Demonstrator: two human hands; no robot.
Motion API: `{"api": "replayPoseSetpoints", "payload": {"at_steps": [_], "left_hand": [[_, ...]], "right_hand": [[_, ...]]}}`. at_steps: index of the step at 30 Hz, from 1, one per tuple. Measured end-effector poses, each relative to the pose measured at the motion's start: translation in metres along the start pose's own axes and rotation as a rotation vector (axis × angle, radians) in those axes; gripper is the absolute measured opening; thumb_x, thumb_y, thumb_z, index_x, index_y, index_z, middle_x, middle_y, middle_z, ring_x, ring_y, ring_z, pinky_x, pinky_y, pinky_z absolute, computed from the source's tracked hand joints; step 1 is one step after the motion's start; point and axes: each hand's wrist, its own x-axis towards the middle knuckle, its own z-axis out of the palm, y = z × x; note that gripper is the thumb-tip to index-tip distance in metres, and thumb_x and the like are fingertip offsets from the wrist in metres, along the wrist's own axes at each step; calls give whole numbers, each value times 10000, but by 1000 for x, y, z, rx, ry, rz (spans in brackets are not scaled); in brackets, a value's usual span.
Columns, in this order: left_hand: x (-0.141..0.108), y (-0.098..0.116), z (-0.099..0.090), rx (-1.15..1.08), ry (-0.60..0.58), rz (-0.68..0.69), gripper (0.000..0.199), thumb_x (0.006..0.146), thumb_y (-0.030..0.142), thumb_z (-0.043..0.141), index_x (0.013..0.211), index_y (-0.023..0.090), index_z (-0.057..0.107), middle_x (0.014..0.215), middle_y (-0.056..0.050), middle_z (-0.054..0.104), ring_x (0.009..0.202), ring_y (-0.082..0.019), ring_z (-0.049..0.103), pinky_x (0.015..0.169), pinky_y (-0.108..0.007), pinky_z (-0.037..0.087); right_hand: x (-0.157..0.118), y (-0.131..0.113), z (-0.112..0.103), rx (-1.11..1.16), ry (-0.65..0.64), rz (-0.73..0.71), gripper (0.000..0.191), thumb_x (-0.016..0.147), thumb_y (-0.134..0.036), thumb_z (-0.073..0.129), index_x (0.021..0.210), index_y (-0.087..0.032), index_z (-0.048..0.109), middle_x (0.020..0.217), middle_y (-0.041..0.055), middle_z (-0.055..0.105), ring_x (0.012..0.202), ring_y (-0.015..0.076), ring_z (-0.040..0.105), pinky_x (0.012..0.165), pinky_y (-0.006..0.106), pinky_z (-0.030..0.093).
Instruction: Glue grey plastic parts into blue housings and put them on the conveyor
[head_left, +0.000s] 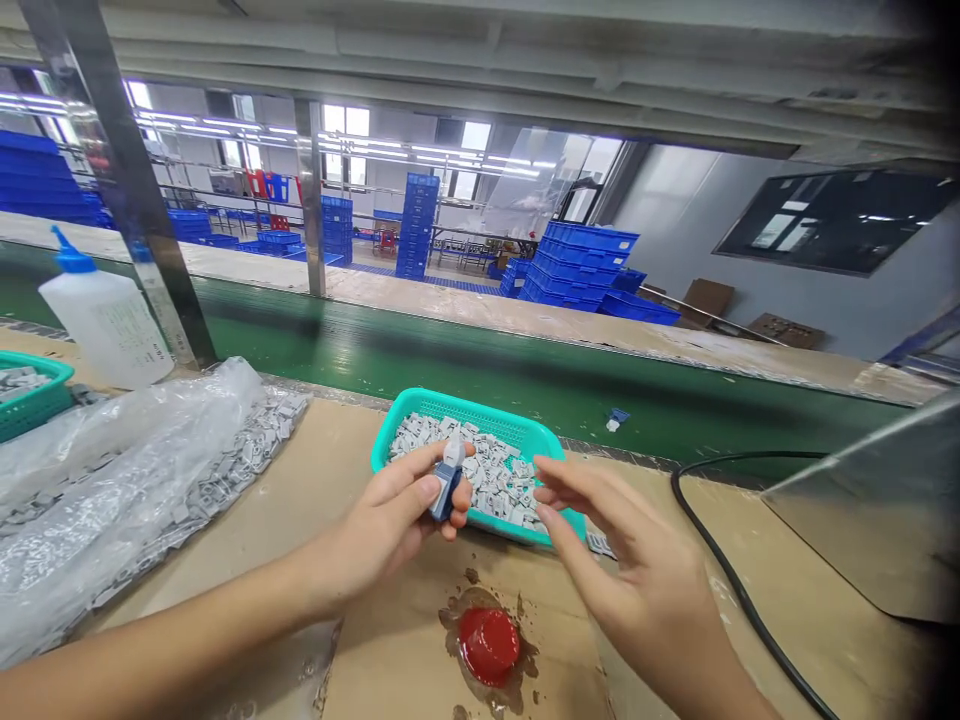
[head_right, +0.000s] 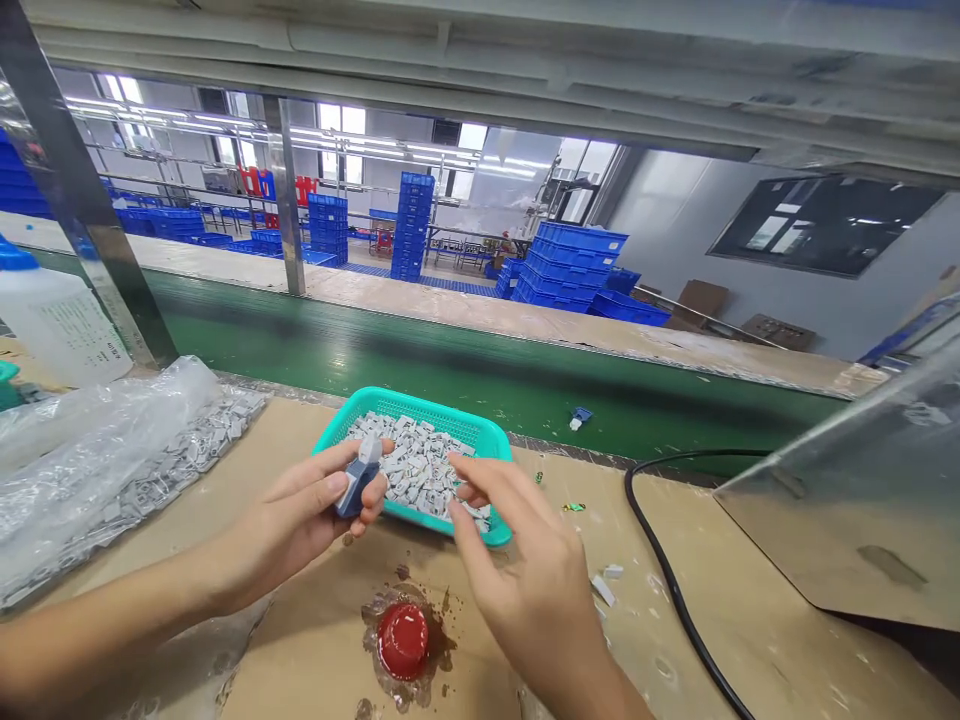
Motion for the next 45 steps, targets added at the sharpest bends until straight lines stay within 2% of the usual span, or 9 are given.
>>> {"api": "replayPoseSetpoints", "payload": {"at_steps": [4, 7, 13, 17, 20, 28, 37, 41, 45], "left_hand": [[-1, -3, -4, 100, -33, 37, 254, 809, 267, 450, 1036, 151, 448, 759, -12, 426, 696, -108, 371, 620, -223, 316], [-2, -5, -7, 176, -72, 69, 217, 831, 265, 410, 1020, 169, 456, 772, -15, 425, 708, -116, 370, 634, -241, 315], [-1, -5, -9, 225, -67, 84, 200, 841, 240, 393, 1018, 169, 452, 795, -20, 476, 722, -115, 418, 660, -255, 342], [0, -5, -7, 200, -53, 59, 246, 814, 172, 459, 1054, 199, 412, 928, -44, 566, 901, -140, 502, 833, -296, 337], [0, -3, -5, 131, 10, 50, 217, 783, 136, 508, 974, 199, 429, 994, -40, 563, 973, -154, 527, 896, -315, 342], [-6, -1, 1, 215, 114, 79, 190, 760, 142, 531, 933, 169, 458, 928, -46, 594, 818, -157, 626, 789, -289, 462], [-3, 0, 1, 279, 195, 48, 257, 734, 162, 542, 941, 167, 391, 920, -71, 617, 761, -161, 642, 785, -313, 454], [-4, -1, 2, 226, 182, 59, 204, 744, 161, 544, 896, 174, 410, 916, -40, 589, 804, -158, 633, 795, -297, 458], [-6, -5, 2, 196, 139, 66, 180, 757, 159, 537, 899, 181, 427, 913, -28, 570, 812, -150, 622, 784, -286, 462]], "right_hand": [[-1, 23, 9, 53, -89, 183, 223, 796, -239, 494, 1000, -208, 576, 867, 49, 627, 739, 174, 608, 676, 310, 508], [0, 29, 14, 48, -132, 227, 218, 795, -244, 480, 981, -206, 587, 874, 48, 637, 753, 182, 610, 688, 323, 501], [5, 27, 18, 6, -184, 207, 229, 793, -229, 449, 963, -195, 598, 847, 49, 647, 759, 190, 611, 665, 317, 495], [10, 28, 18, -21, -185, 172, 207, 782, -224, 458, 921, -195, 609, 848, 47, 650, 747, 188, 612, 671, 315, 490], [11, 33, 20, -37, -188, 176, 189, 777, -221, 464, 885, -194, 616, 856, 49, 653, 743, 186, 612, 666, 308, 491], [6, 41, 24, -56, -183, 187, 199, 776, -207, 453, 886, -179, 616, 850, 56, 659, 745, 181, 615, 679, 298, 486], [5, 43, 26, -70, -202, 203, 217, 793, -193, 443, 908, -199, 627, 906, 54, 657, 831, 195, 603, 709, 310, 480], [5, 40, 24, 43, -189, 287, 185, 776, -224, 483, 879, -202, 635, 912, 57, 654, 835, 211, 600, 740, 350, 480], [8, 9, 14, 416, -105, 463, 149, 736, -279, 546, 830, -189, 618, 836, 58, 646, 774, 195, 611, 681, 311, 518]]}}
